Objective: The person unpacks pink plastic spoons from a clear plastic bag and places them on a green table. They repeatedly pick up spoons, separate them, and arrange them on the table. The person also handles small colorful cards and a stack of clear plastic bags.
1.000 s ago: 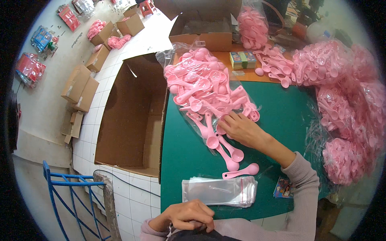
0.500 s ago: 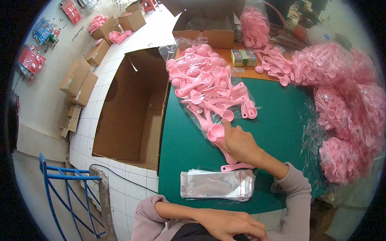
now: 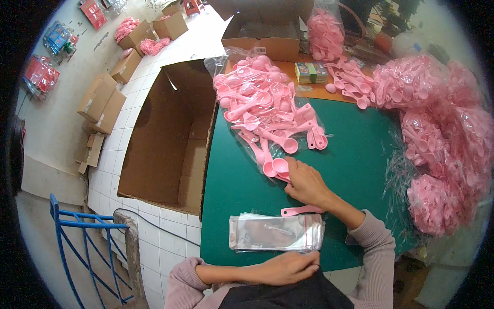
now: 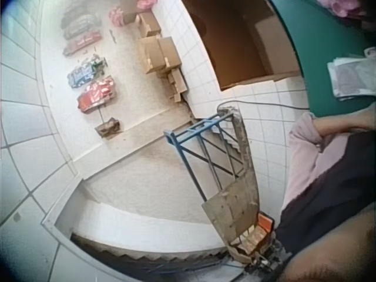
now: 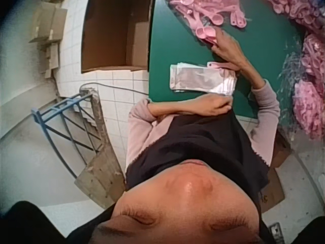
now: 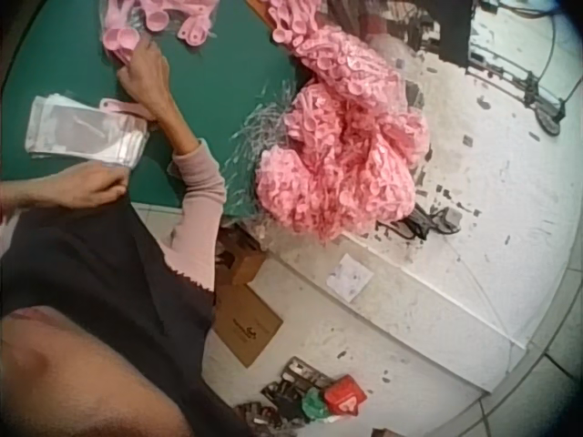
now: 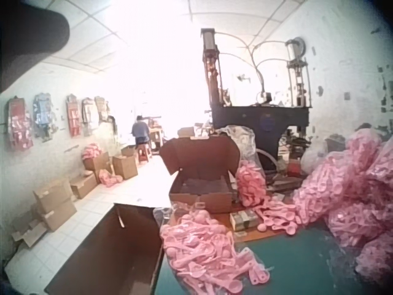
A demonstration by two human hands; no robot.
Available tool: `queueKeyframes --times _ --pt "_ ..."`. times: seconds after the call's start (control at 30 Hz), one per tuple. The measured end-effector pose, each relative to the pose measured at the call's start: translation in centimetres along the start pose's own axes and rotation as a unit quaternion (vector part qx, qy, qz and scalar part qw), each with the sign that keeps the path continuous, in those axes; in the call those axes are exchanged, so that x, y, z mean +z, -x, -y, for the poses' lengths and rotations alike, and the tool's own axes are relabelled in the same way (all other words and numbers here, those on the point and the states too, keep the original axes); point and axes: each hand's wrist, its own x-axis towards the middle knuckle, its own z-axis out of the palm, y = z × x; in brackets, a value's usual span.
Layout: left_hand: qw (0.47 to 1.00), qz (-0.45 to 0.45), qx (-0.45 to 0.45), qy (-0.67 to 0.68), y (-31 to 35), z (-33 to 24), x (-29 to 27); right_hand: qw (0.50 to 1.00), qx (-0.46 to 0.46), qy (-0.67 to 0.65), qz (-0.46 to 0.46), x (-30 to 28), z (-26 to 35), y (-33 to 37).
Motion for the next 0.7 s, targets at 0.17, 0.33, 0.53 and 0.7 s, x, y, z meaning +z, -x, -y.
queueKeyframes --times 0.17,0.33,0.53,0.7 --pt "0.962 -0.005 -0.153 0.227 -0.4 1.5 -1.1 0.971 0.107 -0.175 0.122 -4.7 0.5 -0.9" --pt "0.930 0.059 -0.135 0.337 -1.9 -3.2 -0.8 0.876 0.141 -0.439 0.140 -7.5 -2.2 -0.7" --pt "0.897 -0.208 -0.217 0.325 -4.6 -1.6 1.5 0.862 0.162 -0.466 0.118 -8.5 -2.9 -0.5" --pt "0.905 -0.138 -0.239 0.325 -3.7 -0.7 1.3 0.872 0.169 -0.451 0.085 -9.1 -4.0 0.4"
